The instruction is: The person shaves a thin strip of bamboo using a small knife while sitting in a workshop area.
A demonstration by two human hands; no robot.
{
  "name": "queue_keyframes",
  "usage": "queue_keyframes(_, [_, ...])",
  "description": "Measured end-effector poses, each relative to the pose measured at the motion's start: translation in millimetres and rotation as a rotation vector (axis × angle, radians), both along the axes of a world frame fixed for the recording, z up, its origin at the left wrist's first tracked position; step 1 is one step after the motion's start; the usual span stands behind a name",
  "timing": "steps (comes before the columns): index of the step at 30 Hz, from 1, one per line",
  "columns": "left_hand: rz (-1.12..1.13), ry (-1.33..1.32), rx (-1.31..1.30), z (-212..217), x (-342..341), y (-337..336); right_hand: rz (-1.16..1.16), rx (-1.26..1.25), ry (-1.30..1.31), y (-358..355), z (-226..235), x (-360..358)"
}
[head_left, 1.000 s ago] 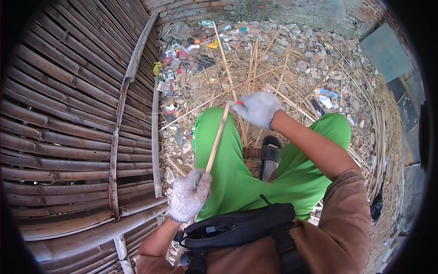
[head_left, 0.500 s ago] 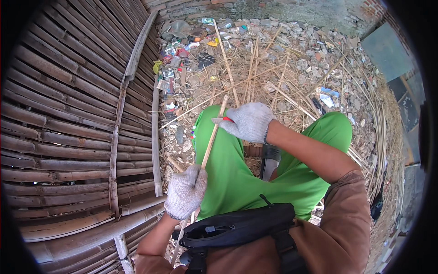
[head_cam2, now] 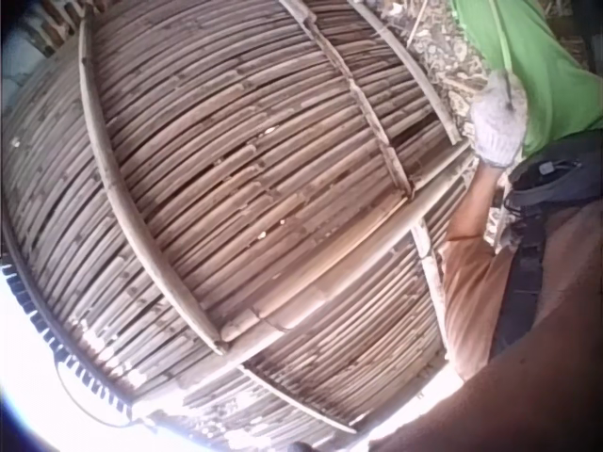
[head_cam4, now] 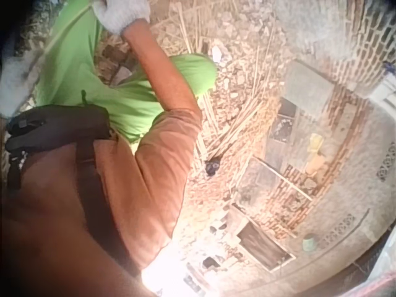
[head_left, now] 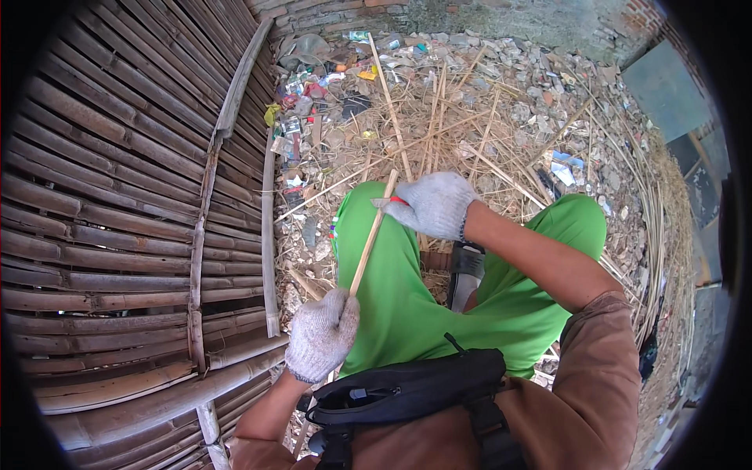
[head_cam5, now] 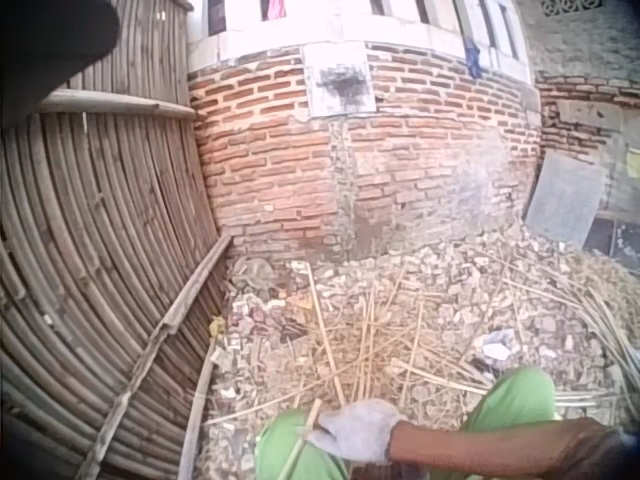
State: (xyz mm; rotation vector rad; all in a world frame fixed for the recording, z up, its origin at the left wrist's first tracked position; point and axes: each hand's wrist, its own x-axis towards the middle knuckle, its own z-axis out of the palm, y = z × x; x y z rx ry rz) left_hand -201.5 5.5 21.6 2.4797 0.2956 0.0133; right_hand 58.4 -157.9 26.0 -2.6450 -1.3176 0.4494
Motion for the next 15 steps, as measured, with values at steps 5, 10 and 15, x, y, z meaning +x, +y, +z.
queue_keyframes(5, [-0.015, -0.032, 0.021, 4, 1, -3, -0.021, 0.080, -0.077, -10, -20, 20])
queue_keyframes(10, [-0.001, -0.061, 0.082, 1, 3, -6, 0.024, -0.005, 0.017, -3, -4, -1])
queue_keyframes(15, [-0.025, -0.033, 0.136, 0, 5, -6, 0.029, -0.012, 0.037, -2, -6, 1])
